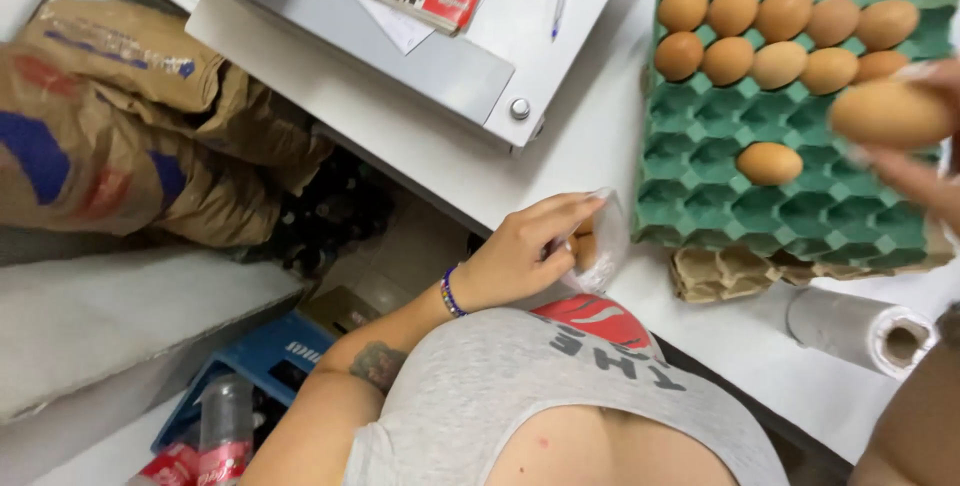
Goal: The person is portioning eggs by taking them from a large tray, placing them into small plastic bags, tying the bags, and weighing them on a scale.
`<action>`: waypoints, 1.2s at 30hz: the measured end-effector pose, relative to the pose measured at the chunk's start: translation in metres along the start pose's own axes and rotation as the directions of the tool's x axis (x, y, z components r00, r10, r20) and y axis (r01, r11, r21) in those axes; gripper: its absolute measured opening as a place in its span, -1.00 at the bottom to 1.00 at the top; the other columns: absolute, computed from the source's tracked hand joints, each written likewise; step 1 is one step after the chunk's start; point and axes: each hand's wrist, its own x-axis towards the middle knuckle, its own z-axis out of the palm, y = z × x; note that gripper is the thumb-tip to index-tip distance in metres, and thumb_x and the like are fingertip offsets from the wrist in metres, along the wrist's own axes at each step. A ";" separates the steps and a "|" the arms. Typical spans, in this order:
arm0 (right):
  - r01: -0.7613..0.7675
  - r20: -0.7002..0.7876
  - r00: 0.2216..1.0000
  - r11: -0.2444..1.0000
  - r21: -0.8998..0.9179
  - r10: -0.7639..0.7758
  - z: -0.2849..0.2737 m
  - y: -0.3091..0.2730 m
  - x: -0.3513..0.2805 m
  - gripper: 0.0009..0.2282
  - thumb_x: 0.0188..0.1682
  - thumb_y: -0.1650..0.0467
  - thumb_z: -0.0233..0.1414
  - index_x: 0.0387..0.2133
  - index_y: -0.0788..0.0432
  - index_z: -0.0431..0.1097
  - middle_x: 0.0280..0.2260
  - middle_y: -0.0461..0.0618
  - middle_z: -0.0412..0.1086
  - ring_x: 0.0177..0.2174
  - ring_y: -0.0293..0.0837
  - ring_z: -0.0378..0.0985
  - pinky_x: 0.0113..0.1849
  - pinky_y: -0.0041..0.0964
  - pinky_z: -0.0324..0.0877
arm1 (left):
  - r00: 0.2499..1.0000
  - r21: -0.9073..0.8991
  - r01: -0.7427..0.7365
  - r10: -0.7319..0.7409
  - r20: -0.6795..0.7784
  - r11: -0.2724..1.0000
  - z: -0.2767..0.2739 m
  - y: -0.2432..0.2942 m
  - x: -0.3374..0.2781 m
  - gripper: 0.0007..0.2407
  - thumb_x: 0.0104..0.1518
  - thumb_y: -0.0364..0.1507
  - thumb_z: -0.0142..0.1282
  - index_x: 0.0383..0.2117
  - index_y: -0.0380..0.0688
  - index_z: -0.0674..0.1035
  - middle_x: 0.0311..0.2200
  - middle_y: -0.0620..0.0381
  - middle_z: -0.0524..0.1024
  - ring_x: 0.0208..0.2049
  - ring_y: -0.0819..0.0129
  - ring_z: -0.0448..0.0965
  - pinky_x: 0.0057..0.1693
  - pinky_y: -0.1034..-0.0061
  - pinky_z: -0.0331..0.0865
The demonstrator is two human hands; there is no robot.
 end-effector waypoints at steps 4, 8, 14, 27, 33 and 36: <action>0.388 0.078 0.908 0.755 -0.529 -0.412 0.103 0.020 -0.032 -0.56 -0.14 0.37 0.32 0.03 0.16 0.41 0.03 -0.03 0.53 -0.28 -0.27 0.49 -0.38 -0.39 0.34 | 0.998 -0.032 -0.057 0.056 -0.019 0.998 0.003 -0.003 0.000 -0.46 0.12 -0.66 -0.17 0.32 -0.09 0.33 0.22 -0.01 0.42 -0.21 0.35 0.50 -0.01 0.51 0.42; 0.460 0.035 0.784 0.543 -0.703 -0.619 0.201 0.083 -0.023 -0.54 -0.22 0.14 0.33 -0.04 -0.06 0.50 -0.12 -0.19 0.56 -0.37 -0.20 0.63 -0.41 -0.34 0.46 | 0.994 -0.099 -0.039 0.029 -0.107 0.994 0.005 0.001 -0.002 -0.45 0.07 -0.68 -0.12 0.29 -0.10 0.42 0.21 -0.10 0.46 0.20 -0.05 0.52 0.21 0.16 0.46; 0.223 -0.069 0.884 0.547 -0.807 -0.462 0.264 0.124 -0.003 -0.85 -0.10 0.30 0.17 -0.49 0.10 0.40 -0.63 -0.10 0.29 -0.64 0.00 0.46 -0.56 -0.13 0.31 | 0.990 -0.041 -0.096 0.091 -0.110 0.995 0.003 0.001 -0.002 -0.47 0.06 -0.68 -0.06 0.26 -0.11 0.45 0.21 -0.13 0.46 0.25 -0.09 0.47 0.30 0.11 0.39; 0.320 0.048 0.919 0.670 -0.670 -0.390 0.131 0.032 0.031 -0.80 -0.07 0.32 0.24 -0.19 0.00 0.50 -0.30 -0.14 0.55 -0.28 -0.06 0.65 -0.37 -0.17 0.48 | 0.969 -0.064 -0.028 0.011 -0.246 0.998 -0.004 -0.011 -0.008 -0.43 0.02 -0.69 -0.08 0.29 -0.10 0.44 0.15 -0.12 0.51 -0.09 0.04 0.65 -0.09 0.33 0.55; 0.300 0.207 0.954 0.671 -0.678 -0.216 0.066 0.018 0.143 -0.27 -0.22 0.38 0.30 0.27 0.28 0.17 0.18 0.23 0.25 0.00 0.31 0.32 -0.06 0.20 0.23 | 0.984 -0.037 -0.003 -0.004 -0.175 0.999 -0.009 -0.005 -0.012 -0.43 0.07 -0.68 -0.09 0.32 -0.01 0.36 0.17 0.00 0.47 -0.26 0.44 0.44 -0.11 0.54 0.40; 0.121 0.250 0.964 0.683 -0.720 0.093 0.071 0.010 0.171 -0.08 -0.26 0.44 0.29 0.42 0.15 -0.11 0.26 0.18 0.10 0.04 0.29 0.34 -0.07 0.17 0.29 | 0.989 -0.050 0.006 -0.013 -0.145 0.999 -0.012 -0.005 -0.013 -0.46 0.11 -0.67 -0.08 0.30 -0.05 0.36 0.23 0.04 0.43 -0.30 0.44 0.41 -0.12 0.54 0.43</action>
